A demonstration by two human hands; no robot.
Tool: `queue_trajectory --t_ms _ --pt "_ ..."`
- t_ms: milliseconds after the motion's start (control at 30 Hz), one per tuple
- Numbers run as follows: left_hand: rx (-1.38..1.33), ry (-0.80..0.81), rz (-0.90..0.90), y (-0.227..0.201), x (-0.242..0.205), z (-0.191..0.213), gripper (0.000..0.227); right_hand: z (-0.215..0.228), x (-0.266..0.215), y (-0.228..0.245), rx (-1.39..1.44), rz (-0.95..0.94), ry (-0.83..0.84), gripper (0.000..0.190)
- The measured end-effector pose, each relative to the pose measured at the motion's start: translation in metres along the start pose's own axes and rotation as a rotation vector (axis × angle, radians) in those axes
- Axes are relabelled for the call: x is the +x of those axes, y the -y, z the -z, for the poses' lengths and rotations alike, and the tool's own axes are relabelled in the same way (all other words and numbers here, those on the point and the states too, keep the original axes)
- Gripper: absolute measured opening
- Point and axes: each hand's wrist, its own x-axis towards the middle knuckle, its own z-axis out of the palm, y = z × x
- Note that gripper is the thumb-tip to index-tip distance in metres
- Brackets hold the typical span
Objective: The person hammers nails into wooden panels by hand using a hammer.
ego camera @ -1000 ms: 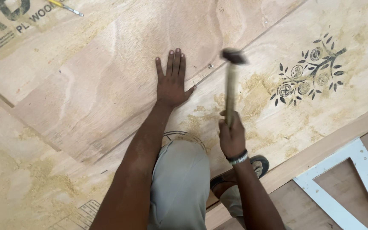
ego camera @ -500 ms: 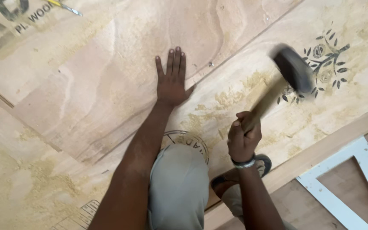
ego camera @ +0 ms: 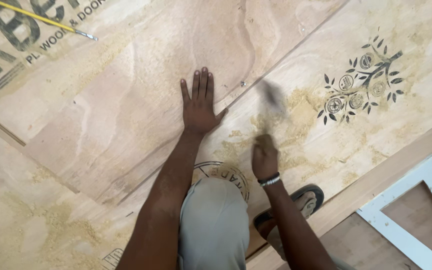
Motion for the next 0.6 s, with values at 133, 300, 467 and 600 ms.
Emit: queue_trajectory --t_ms 133,300,467,600 --pt "0.022 0.075 0.032 -0.004 0.003 0.003 0.121 0.010 0.015 0.035 -0.073 -0.659 0.393 0.016" --pt "-0.038 -0.010 0.002 0.000 0.001 0.003 0.122 0.005 0.010 0.050 -0.164 -0.106 0.113 0.012" --pt "-0.020 0.035 0.025 -0.003 0.001 0.004 0.120 0.004 0.038 0.047 -0.211 -0.707 0.482 0.013" --pt "0.000 -0.013 -0.004 0.000 -0.004 -0.004 0.116 0.015 0.011 0.050 -0.073 -0.525 0.210 0.014"
